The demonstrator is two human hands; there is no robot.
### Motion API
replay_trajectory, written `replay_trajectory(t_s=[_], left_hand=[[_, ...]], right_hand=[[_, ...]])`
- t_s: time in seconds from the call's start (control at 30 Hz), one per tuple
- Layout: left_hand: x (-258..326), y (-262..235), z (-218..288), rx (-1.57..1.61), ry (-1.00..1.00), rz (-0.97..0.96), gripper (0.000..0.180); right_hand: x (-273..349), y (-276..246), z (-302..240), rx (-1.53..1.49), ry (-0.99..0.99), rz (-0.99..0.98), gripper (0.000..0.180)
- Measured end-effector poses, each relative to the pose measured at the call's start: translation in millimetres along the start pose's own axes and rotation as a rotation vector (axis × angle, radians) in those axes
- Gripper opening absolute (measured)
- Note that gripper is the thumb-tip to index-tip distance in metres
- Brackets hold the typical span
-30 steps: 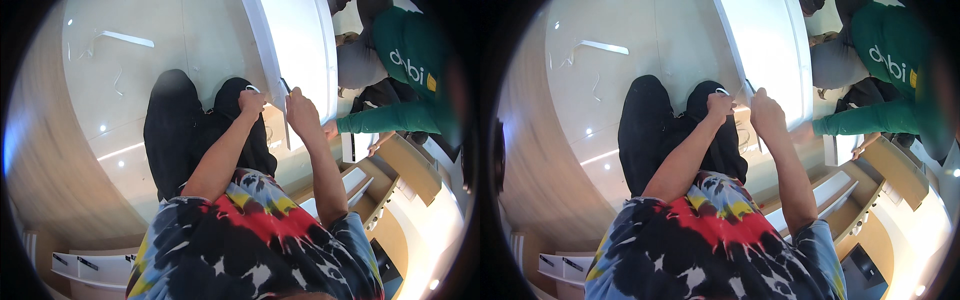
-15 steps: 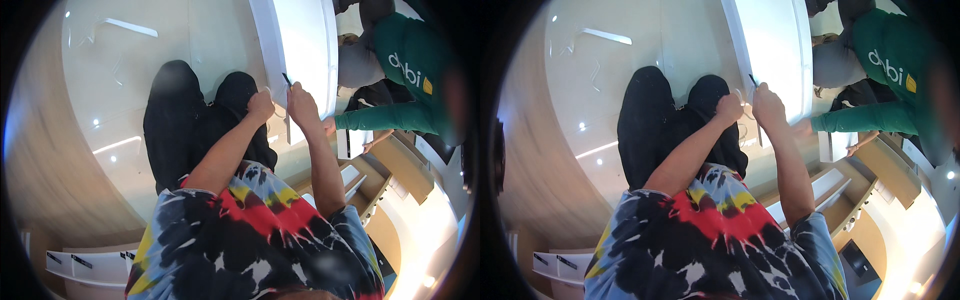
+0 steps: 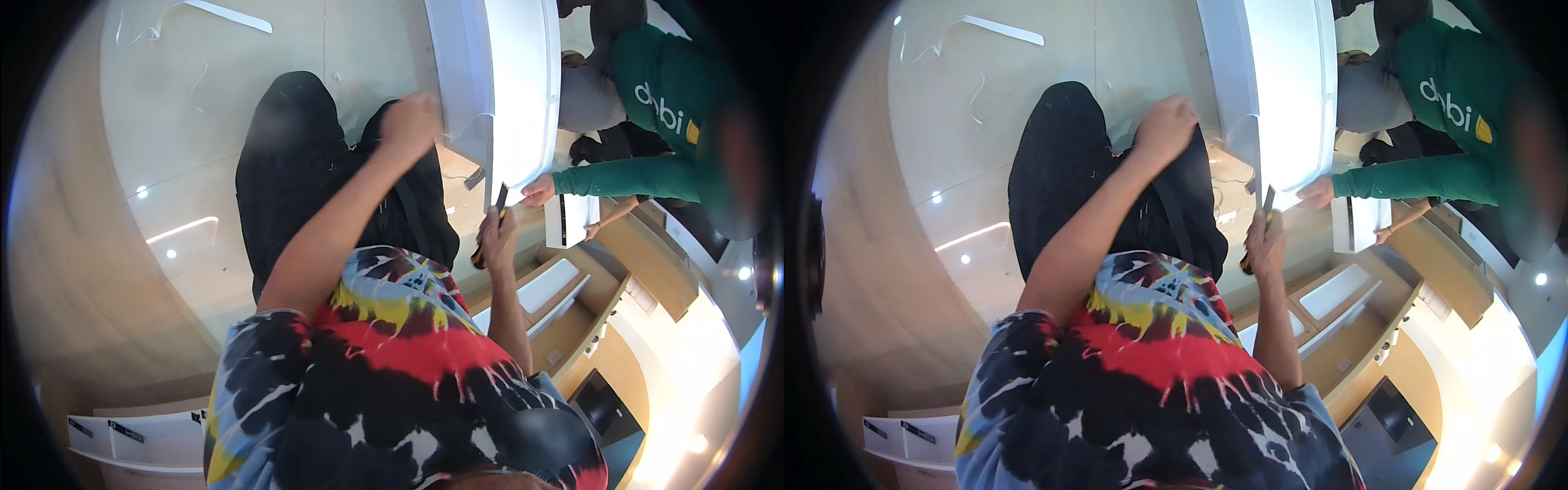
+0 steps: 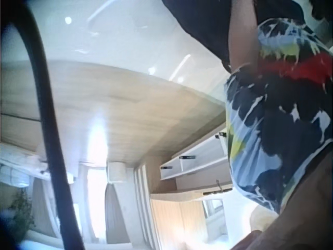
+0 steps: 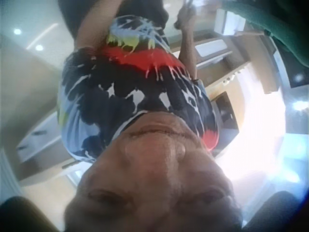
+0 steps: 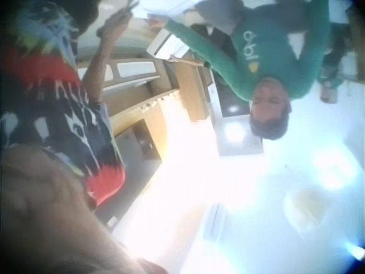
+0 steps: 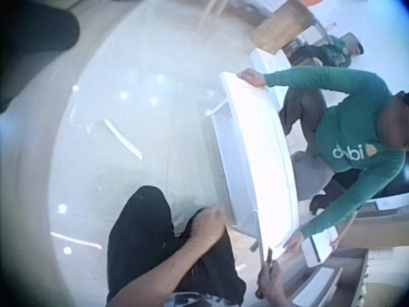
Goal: The person kneels on the floor and uses a utility knife to trim protective film from the edges of a white cabinet door. They then use a sanding block to smooth the surface of the door.
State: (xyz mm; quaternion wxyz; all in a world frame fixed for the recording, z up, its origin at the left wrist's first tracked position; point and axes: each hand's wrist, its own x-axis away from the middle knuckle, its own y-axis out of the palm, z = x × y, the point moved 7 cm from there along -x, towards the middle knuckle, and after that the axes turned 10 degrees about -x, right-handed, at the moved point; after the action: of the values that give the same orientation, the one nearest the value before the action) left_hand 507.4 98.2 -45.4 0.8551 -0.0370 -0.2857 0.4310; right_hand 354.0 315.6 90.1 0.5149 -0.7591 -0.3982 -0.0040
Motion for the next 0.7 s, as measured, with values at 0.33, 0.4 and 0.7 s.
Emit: replay_trajectory(t_s=[0.33, 0.4, 0.7], left_hand=[[6.3, 92.2, 102.4, 0.580, -0.071, -0.064, 0.084], [11.6, 92.3, 105.9, 0.557, -0.087, -0.086, 0.082], [71.5, 99.4, 95.8, 0.426, 0.254, 0.053, 0.026]], right_hand=[[68.4, -9.5, 23.2, -0.033, 0.176, 0.098, 0.032], [67.4, -9.2, 26.2, 0.029, 0.165, 0.082, 0.032], [22.0, -19.9, -16.8, -0.285, -0.012, 0.044, 0.029]])
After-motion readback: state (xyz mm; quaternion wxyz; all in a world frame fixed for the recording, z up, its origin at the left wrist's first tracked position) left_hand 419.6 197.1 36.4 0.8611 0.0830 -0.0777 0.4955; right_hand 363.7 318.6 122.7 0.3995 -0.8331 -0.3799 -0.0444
